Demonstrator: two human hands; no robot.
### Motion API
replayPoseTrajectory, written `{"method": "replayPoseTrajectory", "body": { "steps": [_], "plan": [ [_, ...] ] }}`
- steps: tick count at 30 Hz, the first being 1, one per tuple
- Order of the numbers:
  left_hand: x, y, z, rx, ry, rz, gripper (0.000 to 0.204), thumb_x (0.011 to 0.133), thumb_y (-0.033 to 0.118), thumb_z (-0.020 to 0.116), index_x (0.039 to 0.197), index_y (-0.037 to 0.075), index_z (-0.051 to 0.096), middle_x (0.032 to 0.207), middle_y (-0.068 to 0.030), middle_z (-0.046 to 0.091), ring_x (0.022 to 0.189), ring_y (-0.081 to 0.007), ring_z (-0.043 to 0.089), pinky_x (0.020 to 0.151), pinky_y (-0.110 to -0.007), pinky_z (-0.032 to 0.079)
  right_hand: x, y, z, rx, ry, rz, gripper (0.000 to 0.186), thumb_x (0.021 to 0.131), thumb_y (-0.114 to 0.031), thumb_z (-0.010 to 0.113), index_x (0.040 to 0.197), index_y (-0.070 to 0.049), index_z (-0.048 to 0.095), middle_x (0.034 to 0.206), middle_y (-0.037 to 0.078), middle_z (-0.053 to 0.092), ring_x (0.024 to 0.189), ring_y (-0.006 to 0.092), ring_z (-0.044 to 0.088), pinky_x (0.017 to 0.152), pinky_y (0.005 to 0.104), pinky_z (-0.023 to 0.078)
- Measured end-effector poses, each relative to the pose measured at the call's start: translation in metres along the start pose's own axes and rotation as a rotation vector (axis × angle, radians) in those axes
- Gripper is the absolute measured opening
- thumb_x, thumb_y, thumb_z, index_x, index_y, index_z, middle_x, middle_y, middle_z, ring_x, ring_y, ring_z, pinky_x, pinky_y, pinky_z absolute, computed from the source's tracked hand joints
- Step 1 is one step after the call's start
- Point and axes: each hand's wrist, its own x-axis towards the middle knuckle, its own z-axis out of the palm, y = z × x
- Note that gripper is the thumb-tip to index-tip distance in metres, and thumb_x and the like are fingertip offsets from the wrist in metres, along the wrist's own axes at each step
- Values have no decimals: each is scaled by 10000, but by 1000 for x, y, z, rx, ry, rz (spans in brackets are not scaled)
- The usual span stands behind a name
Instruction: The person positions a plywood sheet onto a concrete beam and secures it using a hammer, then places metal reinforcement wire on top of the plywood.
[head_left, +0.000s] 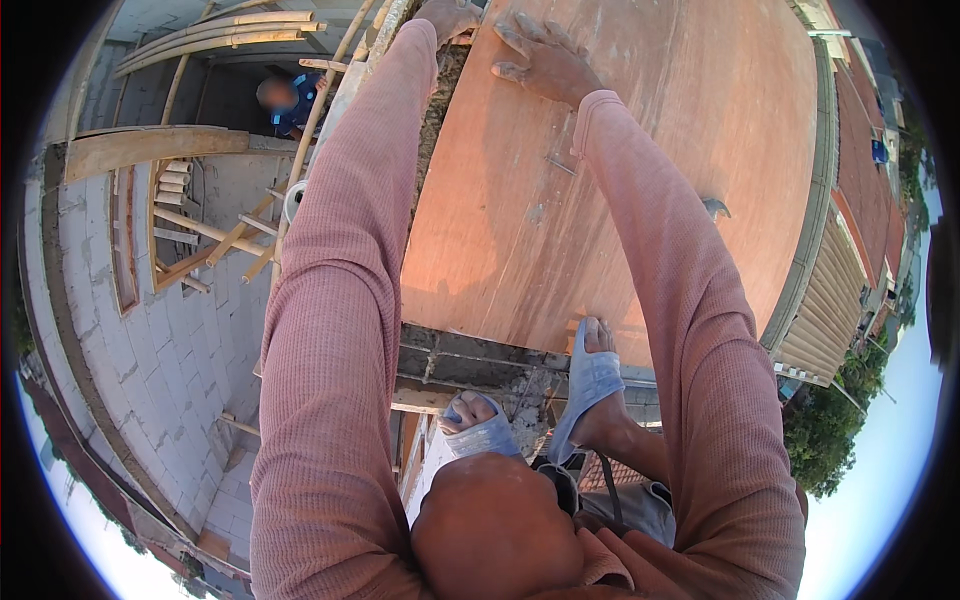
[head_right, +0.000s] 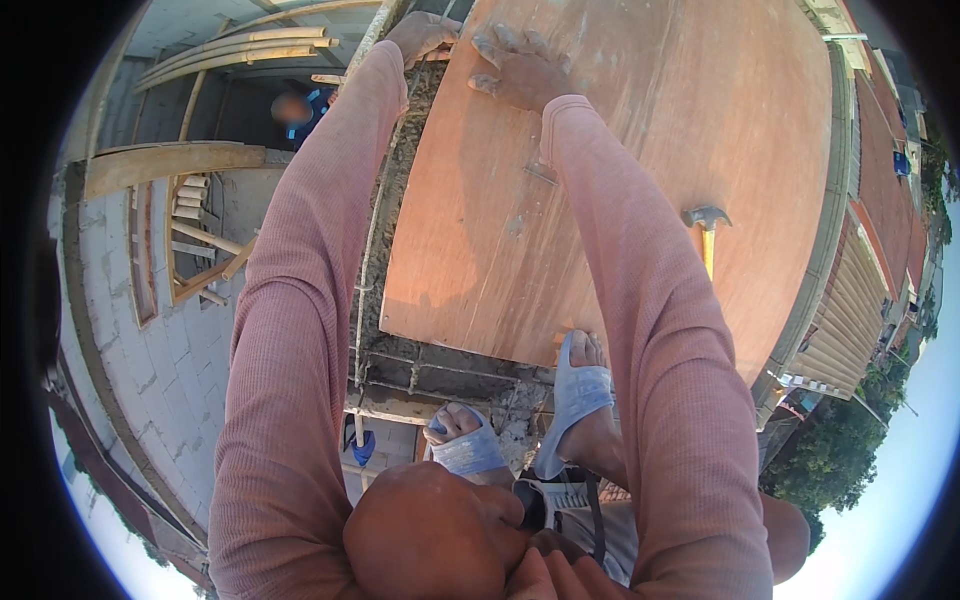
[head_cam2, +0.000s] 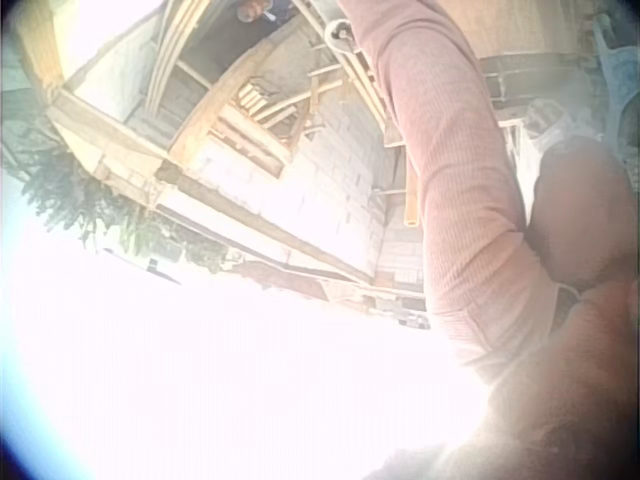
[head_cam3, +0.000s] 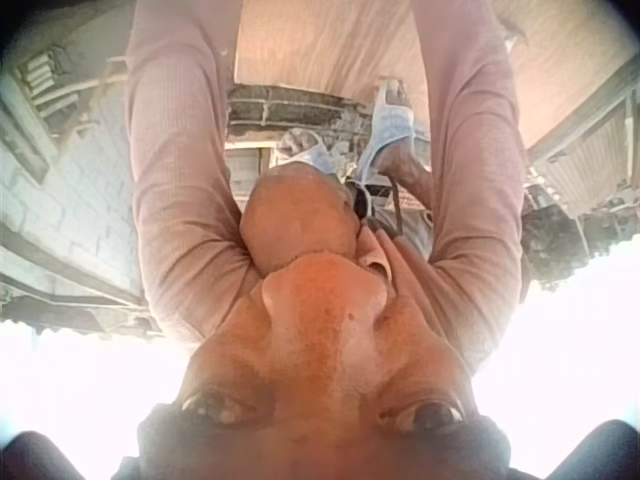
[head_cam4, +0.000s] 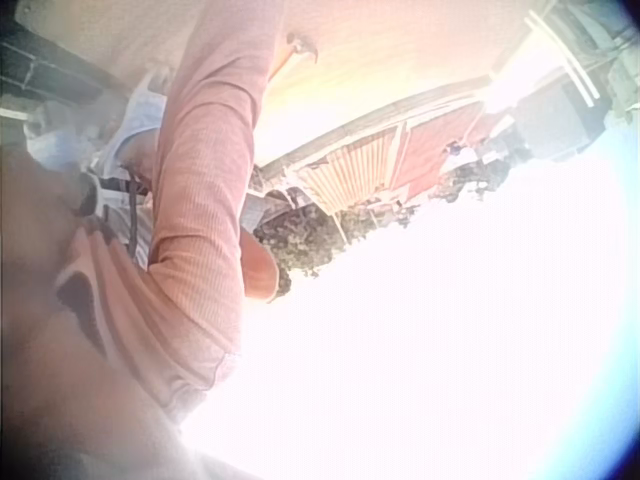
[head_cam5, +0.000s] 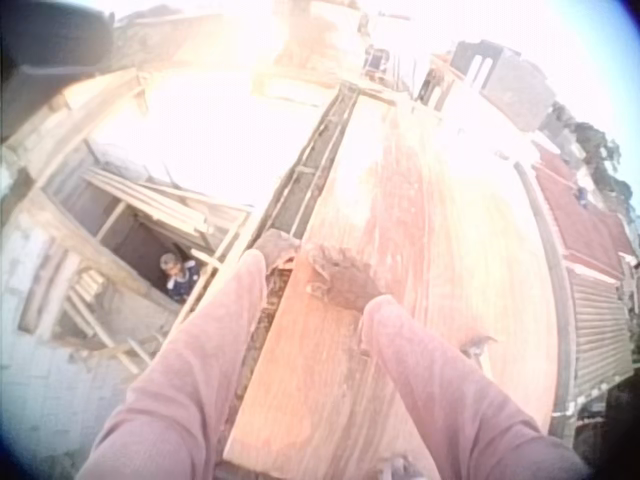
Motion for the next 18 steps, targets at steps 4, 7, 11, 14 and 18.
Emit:
{"method": "replayPoseTrajectory", "body": {
  "steps": [4,7,11,14,18],
  "plan": [
    [-4,0,-3,-9,-22,3,262,914,178,696,1142,50,717,1100,-61,696,1016,-174,643,925,-305,535,1,-3,-3,4,-16,15,727,906,-664,509,1540,-430,243,1653,-61,129,1522,302,101,1157,703,178],
    [-7,1,-4,-19,-32,6,272,913,190,703,1149,55,715,1119,-60,693,1037,-176,639,946,-306,529,-1,-3,-2,-6,-3,12,723,912,-650,513,1543,-426,238,1653,-59,132,1521,309,103,1153,711,174],
    [-5,6,-3,-14,-40,27,285,913,206,713,1159,61,712,1144,-58,688,1064,-178,632,973,-308,522,3,2,1,10,2,-2,714,921,-636,511,1545,-421,236,1653,-56,132,1519,316,110,1144,724,171],
    [-1,1,4,-23,-50,45,290,913,214,718,1162,65,711,1163,-57,685,1083,-179,628,990,-311,516,2,4,5,29,17,5,711,923,-631,512,1544,-421,237,1653,-54,132,1517,323,117,1139,734,166],
    [15,-14,-9,552,-35,472,200,887,207,673,1040,88,723,1060,-82,704,1002,-209,665,894,-341,531,4,-2,8,20,6,10,717,919,-638,512,1544,-426,232,1654,-54,131,1519,324,104,1140,734,161]
  ]
}}
